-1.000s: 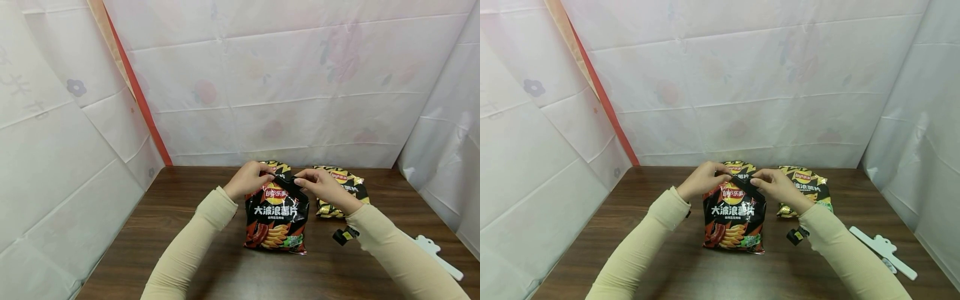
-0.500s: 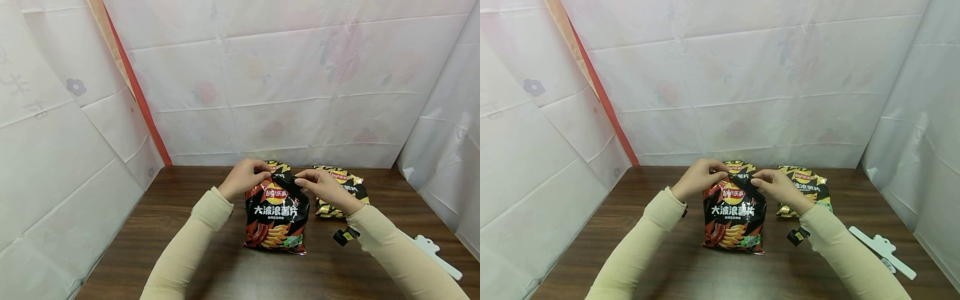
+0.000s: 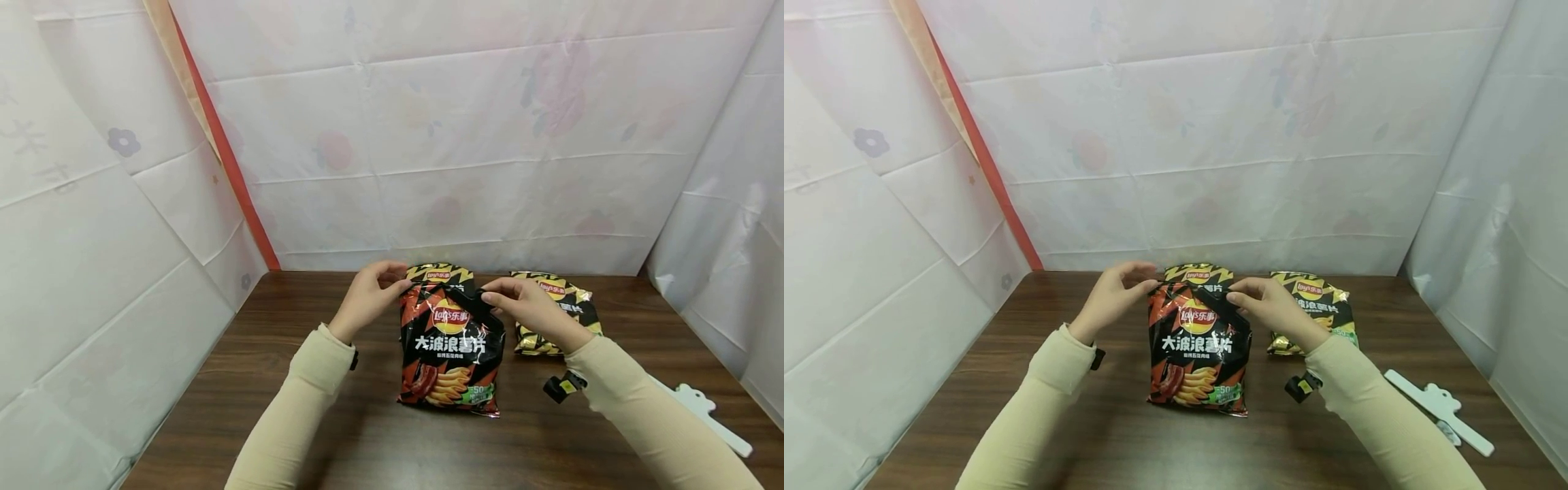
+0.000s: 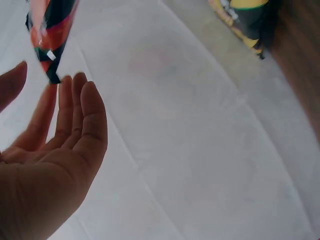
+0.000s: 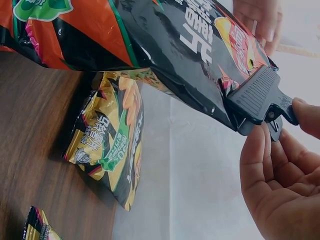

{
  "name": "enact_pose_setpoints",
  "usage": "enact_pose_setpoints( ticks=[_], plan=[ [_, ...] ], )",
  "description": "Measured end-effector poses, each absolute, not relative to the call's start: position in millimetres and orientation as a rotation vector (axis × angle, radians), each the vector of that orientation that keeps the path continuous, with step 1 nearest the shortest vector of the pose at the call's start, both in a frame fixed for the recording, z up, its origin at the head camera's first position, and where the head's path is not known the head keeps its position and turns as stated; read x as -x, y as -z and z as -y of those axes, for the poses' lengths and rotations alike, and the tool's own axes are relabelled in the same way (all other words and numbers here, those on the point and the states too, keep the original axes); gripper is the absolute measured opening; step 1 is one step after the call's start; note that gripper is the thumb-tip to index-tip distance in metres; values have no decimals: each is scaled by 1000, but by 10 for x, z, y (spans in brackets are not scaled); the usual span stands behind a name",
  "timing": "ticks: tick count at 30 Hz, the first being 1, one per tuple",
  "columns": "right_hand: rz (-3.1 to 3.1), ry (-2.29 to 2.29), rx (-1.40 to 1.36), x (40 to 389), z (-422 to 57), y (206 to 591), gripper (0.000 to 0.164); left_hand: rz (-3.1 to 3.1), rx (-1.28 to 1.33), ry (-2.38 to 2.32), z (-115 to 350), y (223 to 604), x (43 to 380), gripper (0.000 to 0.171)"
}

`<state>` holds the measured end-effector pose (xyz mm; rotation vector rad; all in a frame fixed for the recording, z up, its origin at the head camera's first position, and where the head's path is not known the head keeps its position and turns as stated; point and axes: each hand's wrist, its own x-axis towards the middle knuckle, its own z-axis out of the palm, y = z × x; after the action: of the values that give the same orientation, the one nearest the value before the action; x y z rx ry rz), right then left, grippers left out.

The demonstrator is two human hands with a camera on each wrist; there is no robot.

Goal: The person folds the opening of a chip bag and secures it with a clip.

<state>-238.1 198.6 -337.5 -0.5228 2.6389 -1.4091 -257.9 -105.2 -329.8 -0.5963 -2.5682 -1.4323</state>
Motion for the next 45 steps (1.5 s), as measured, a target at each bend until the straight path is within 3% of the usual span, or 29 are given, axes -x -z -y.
enact_pose_setpoints(
  ticks=[10,19,36,45],
  plan=[
    [-2626,1429,475,2404,-2003,3412,50,2430,431,1714,1046,3723,2428,55],
    [-2625,1447,458,2392,-2011,3428,51,2461,403,1861,974,3970,2262,61],
    [-2587,1564,408,2383,-1975,3501,46,2534,564,2079,923,4252,2175,44],
    [-2582,1583,382,2399,-1968,3549,49,2534,632,2149,954,4295,2161,54]
  ],
)
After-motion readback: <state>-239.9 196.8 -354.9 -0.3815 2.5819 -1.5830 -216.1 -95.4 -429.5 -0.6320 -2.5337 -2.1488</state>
